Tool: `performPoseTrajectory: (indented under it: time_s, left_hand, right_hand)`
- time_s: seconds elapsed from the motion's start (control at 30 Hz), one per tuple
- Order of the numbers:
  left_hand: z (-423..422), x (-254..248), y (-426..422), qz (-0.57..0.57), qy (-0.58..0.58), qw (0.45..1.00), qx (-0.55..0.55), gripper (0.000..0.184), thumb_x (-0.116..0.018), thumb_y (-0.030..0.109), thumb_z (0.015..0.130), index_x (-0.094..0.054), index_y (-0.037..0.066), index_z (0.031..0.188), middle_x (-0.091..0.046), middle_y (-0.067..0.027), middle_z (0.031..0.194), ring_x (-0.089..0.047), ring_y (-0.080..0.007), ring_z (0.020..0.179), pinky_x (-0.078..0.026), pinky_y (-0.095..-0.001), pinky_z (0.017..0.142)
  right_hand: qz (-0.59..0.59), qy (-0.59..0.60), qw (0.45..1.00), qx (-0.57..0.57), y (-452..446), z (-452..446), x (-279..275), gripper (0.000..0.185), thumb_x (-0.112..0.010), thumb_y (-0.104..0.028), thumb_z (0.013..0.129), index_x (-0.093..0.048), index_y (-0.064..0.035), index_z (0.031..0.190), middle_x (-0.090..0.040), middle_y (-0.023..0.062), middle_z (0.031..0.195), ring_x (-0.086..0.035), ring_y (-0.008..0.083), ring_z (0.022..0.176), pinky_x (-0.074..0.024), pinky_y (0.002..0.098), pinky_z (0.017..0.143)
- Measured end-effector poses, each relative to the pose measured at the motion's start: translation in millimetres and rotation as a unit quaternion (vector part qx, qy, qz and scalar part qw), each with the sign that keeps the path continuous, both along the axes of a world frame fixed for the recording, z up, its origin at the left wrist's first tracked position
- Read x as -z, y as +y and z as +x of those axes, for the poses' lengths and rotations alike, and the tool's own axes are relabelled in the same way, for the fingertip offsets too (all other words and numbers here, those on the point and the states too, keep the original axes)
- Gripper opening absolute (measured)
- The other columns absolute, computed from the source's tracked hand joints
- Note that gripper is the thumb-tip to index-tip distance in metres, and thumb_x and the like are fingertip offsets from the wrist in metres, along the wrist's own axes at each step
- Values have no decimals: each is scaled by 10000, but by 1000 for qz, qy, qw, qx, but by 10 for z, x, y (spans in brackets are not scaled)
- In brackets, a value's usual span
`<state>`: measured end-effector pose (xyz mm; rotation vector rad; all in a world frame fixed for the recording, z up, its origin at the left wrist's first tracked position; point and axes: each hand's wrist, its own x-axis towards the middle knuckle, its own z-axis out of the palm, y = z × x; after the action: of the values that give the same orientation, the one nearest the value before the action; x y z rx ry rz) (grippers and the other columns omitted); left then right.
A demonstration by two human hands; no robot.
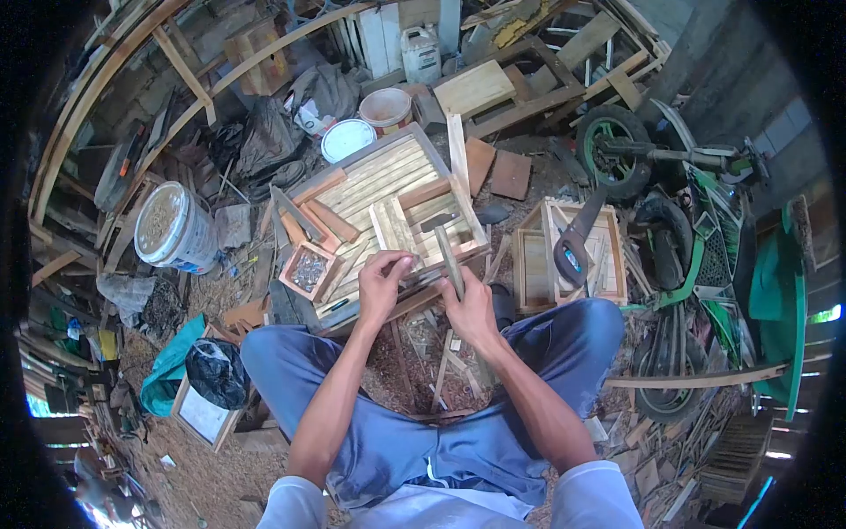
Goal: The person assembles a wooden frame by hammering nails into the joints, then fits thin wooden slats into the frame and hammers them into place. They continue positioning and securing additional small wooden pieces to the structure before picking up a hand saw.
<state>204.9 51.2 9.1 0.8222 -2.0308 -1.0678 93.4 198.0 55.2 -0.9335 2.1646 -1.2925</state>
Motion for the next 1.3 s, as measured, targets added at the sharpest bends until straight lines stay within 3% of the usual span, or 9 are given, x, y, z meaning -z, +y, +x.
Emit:
performPoseTrajectory:
  time_s: [0.1, 0.33, 0.57, 0.7, 0.8, 0.9, 1.0, 1.1, 1.3]
  left_hand:
    - [-23, -201, 41, 144, 13, 988, -47, 150, -663, 110, 923, -733, 11, 1010, -721, -75, 892, -636, -105, 750, -495, -258, 680]
    - [-40, -103, -6, 267, 97, 959, -7, 193, -654, 87, 931, -709, -6, 1091, -730, -64, 893, -654, -87, 804, -504, -220, 722]
    - [-9, 34, -50, 195, -10, 981, 22, 267, -680, 97, 909, -679, -16, 1151, -740, -91, 937, -678, -119, 873, -513, -244, 791]
    - [-47, -59, 11, 195, 30, 980, -1, 282, -689, 88, 899, -670, -13, 1162, -734, -89, 933, -674, -118, 861, -507, -245, 782]
    - [-45, 78, 9, 220, 69, 973, -6, 263, -695, 73, 894, -679, 4, 1148, -721, -79, 931, -668, -110, 840, -505, -238, 730]
    - [-67, 123, 39, 283, 113, 952, -9, 224, -685, 67, 906, -685, 4, 1121, -723, -72, 929, -658, -89, 830, -499, -216, 699]
    - [-66, 101, 21, 283, 113, 952, -16, 213, -682, 59, 910, -683, 0, 1114, -717, -61, 930, -646, -76, 809, -496, -202, 688]
    - [-50, 66, 15, 290, 106, 951, -34, 218, -687, 57, 906, -685, 0, 1117, -711, -51, 931, -632, -71, 786, -496, -202, 685]
    - [-82, 114, 31, 293, 129, 946, -47, 164, -701, 58, 895, -715, -6, 1045, -693, -48, 940, -600, -67, 740, -484, -200, 656]
  right_hand:
    - [12, -7, 1000, 8, 26, -22, -6, 256, -583, -202, 940, -635, -9, 1099, -695, 227, 910, -698, 365, 889, -526, 425, 779]
    - [39, -24, 999, 19, 36, -6, 12, 248, -586, -192, 935, -632, -8, 1095, -691, 242, 923, -683, 402, 916, -524, 443, 798]
    - [36, -46, 998, 28, -16, 30, 62, 233, -586, -185, 934, -627, -8, 1080, -684, 254, 931, -668, 423, 929, -514, 461, 812]
    - [41, -48, 997, 44, -67, 49, 106, 222, -600, -183, 928, -627, -6, 1059, -684, 245, 884, -677, 415, 885, -513, 458, 782]
    - [9, -44, 997, 63, -147, 41, 195, 225, -660, -168, 903, -635, -19, 1069, -677, 176, 826, -661, 268, 706, -500, 381, 688]
    - [-45, -20, 996, 69, -257, 1, 257, 264, -675, -156, 888, -646, -24, 1115, -692, 158, 853, -652, 212, 704, -504, 359, 695]
    - [-41, -33, 998, 42, -307, -23, 227, 270, -665, -157, 880, -623, -28, 1113, -659, 212, 740, -687, 377, 707, -506, 420, 654]
    - [-13, -60, 998, 16, -337, -24, 238, 313, -675, -131, 873, -650, -24, 1166, -714, 152, 918, -672, 154, 800, -516, 322, 759]
    - [-27, -37, 999, 18, -374, 14, 400, 323, -678, -119, 868, -657, -49, 1183, -703, 161, 864, -658, 138, 750, -515, 323, 711]
